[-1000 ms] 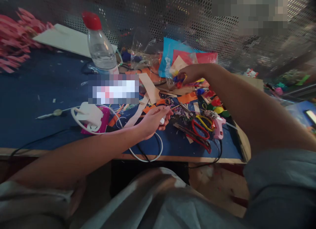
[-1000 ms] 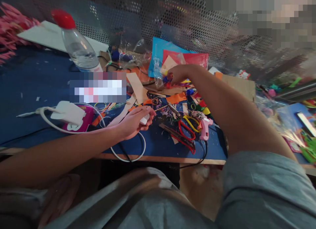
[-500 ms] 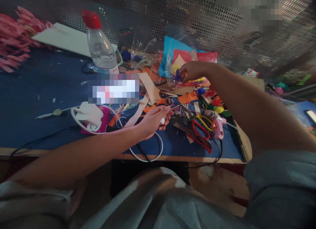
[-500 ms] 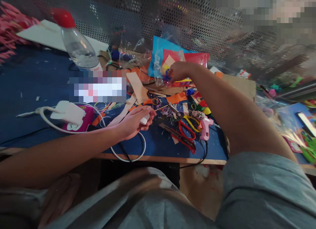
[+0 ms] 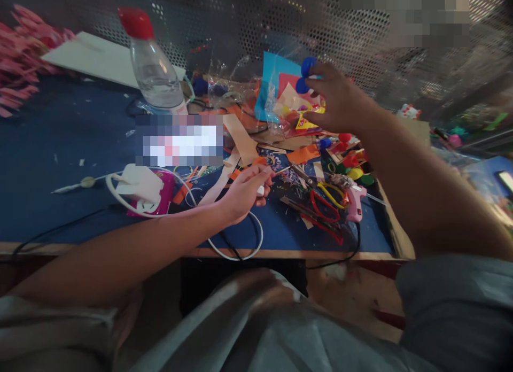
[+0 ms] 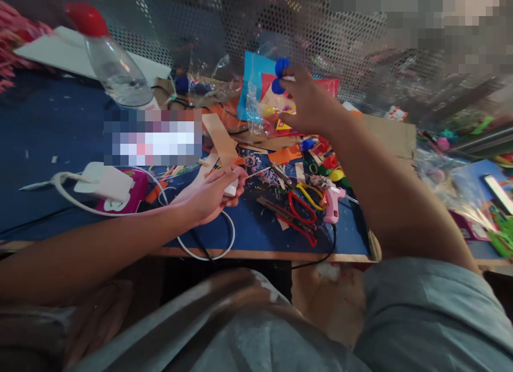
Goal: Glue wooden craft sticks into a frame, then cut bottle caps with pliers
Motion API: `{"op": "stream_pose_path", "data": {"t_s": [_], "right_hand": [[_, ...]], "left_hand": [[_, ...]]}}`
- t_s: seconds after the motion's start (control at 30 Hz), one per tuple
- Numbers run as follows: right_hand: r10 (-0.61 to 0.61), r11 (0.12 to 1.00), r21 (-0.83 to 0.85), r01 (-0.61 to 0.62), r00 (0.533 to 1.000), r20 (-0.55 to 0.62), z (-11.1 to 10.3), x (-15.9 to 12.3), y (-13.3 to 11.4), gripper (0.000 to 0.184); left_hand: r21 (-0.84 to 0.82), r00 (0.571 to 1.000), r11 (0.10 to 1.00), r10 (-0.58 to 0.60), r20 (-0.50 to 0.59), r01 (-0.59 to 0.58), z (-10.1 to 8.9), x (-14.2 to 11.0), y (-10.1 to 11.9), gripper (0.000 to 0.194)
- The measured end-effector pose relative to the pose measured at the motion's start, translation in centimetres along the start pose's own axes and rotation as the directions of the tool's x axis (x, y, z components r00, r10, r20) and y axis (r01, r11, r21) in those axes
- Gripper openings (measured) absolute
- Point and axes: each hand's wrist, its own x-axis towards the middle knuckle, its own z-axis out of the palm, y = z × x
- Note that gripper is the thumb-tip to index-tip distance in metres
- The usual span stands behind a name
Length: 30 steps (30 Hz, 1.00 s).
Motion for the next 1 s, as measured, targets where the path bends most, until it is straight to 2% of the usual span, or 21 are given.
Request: {"op": "stream_pose_path", "data": {"t_s": [0.07,0.13,0.2,0.3,0.37,0.43,0.57,0.77,1.0], "right_hand": [[-0.024,0.999,0.040,0.028,0.996,-0.088,-0.8,-2.7,-1.9,0.061],[-0.051,0.991,0.116,0.065,0.992,-0.114,-0.9,-5.7,-4.3,0.054],[-0.085,0.975,0.195,0.108,0.989,-0.122,-0.3,-8.5,-6.7,0.049],[-0.107,0.955,0.278,0.104,0.994,-0.002,1.5,-11.9,-9.1,0.044],[-0.112,0.951,0.294,0.094,0.993,0.044,2.9,-13.2,-9.5,0.048],[-0.094,0.952,0.298,0.068,0.993,0.074,4.2,-13.9,-9.3,0.049],[-0.058,0.937,0.347,0.044,0.998,0.032,5.8,-13.9,-9.0,0.039],[-0.164,0.879,0.447,0.164,0.986,-0.039,7.5,-13.4,-9.6,0.031],[-0.177,0.834,0.526,0.166,0.984,-0.030,8.4,-14.0,-9.0,0.036]], "left_hand": [[-0.001,0.998,0.999,0.038,-0.053,-0.038,0.0,0.1,0.0,0.016],[0.004,0.993,0.998,0.065,-0.094,-0.065,0.0,0.2,0.0,0.010],[0.015,0.991,0.997,0.082,-0.105,-0.081,-0.1,0.4,0.0,0.016],[0.044,0.991,0.995,0.098,-0.096,-0.094,0.0,0.8,-0.2,0.028],[0.071,0.990,0.992,0.107,-0.094,-0.101,0.0,1.1,-0.4,0.034],[0.093,0.989,0.989,0.119,-0.091,-0.111,0.0,1.3,-0.7,0.038],[0.121,0.991,0.986,0.121,-0.051,-0.115,0.0,1.4,-1.1,0.033],[0.196,0.987,0.969,0.132,0.096,-0.149,-0.5,1.4,-1.3,0.031],[0.234,0.982,0.960,0.118,0.150,-0.151,-0.2,1.3,-1.2,0.073]]}}
